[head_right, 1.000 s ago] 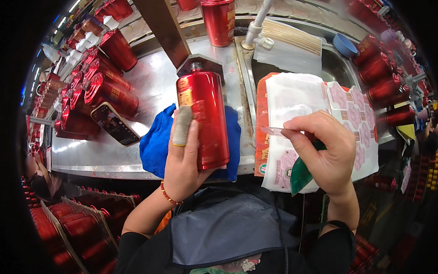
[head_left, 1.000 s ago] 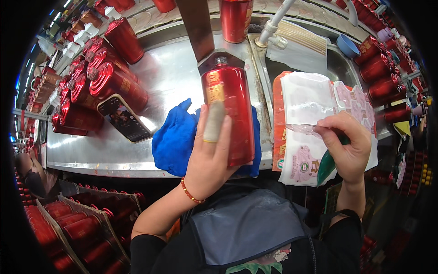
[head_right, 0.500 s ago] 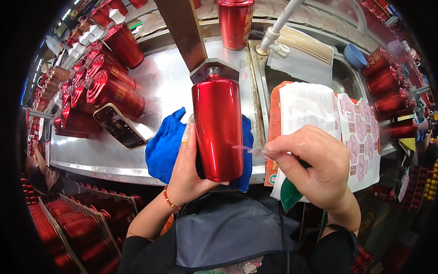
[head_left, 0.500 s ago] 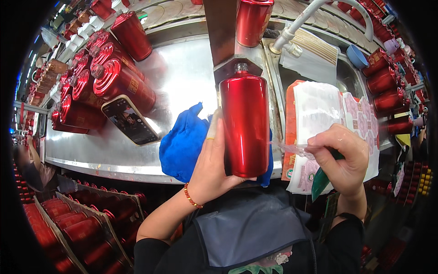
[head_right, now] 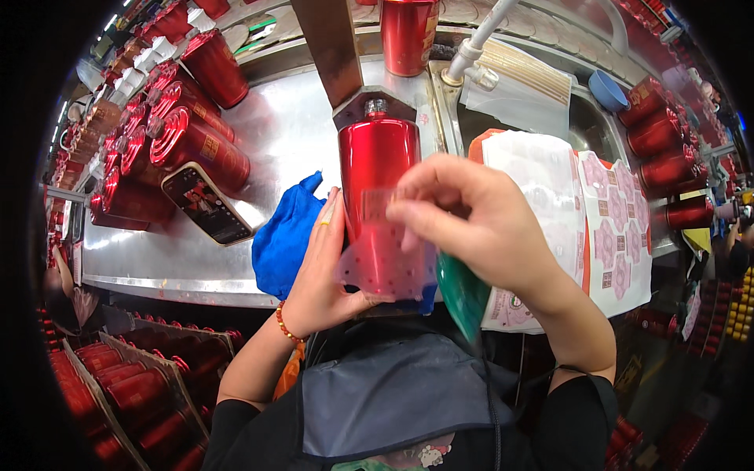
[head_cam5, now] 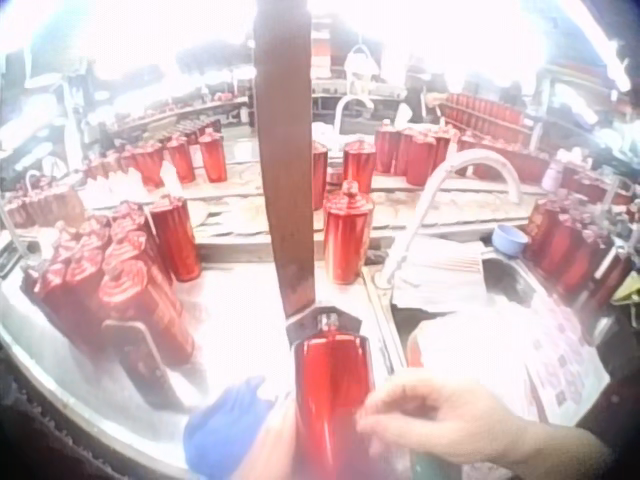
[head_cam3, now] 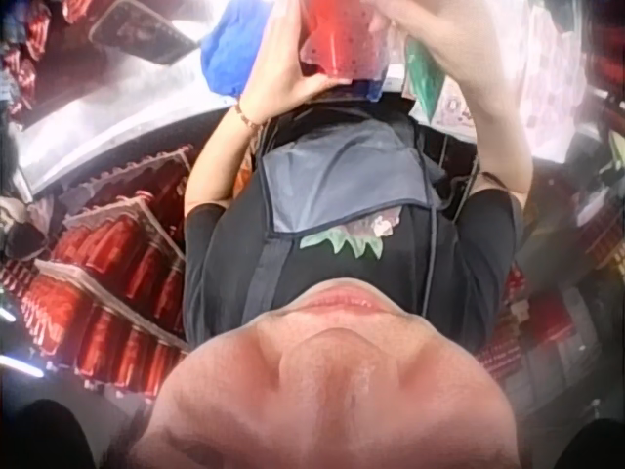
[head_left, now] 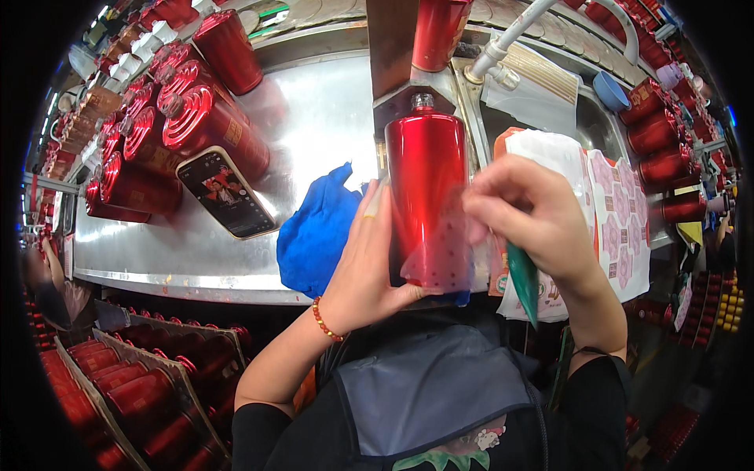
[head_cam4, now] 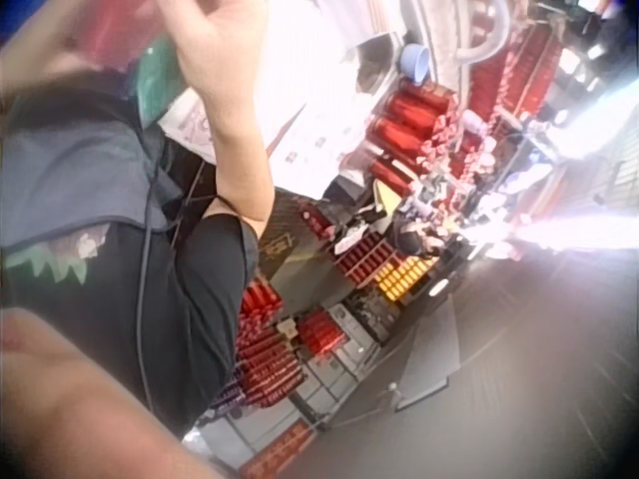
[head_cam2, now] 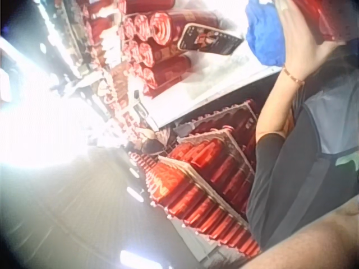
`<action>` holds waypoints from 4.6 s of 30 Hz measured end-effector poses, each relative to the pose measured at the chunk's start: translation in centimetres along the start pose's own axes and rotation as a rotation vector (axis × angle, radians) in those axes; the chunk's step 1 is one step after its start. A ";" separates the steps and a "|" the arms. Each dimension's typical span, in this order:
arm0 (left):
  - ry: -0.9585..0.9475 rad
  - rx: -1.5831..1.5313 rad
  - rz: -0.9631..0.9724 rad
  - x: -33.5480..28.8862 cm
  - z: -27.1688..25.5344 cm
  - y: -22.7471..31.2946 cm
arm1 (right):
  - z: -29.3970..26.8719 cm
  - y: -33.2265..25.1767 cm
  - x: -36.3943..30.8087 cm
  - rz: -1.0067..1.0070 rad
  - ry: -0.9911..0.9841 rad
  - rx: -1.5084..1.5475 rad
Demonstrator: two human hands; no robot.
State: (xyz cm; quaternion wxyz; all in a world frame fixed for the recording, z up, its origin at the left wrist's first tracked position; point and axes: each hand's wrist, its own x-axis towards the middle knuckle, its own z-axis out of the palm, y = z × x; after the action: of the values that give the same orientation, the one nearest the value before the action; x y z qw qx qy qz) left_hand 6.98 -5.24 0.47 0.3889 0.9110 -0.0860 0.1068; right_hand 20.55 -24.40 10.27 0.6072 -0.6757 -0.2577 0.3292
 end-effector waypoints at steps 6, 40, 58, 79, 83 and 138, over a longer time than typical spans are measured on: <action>0.041 -0.150 -0.089 -0.4 -0.5 0.4 | 0.6 3.1 1.8 -0.146 0.145 -0.206; 0.201 -0.772 -0.370 1.8 2.0 -1.4 | 1.1 6.9 -1.1 0.153 0.069 0.198; 0.240 -0.932 -0.347 5.1 0.8 -0.1 | 1.6 7.7 -0.6 0.084 0.082 0.290; 0.188 -0.789 -0.370 1.7 1.9 -2.1 | 0.4 7.9 -1.1 0.242 0.083 0.351; 0.178 -0.809 -0.363 1.8 1.8 -2.0 | 0.3 8.0 -1.0 0.251 0.082 0.338; 0.264 -0.629 -0.368 3.1 0.6 -2.3 | 0.9 7.0 -2.2 0.216 0.109 0.242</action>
State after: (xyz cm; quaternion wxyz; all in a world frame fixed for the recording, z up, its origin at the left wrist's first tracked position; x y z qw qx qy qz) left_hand 10.59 -4.31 -0.74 0.6697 0.7259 0.1013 0.1198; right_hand 18.09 -26.41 3.59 0.6582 -0.6382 -0.1087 0.3842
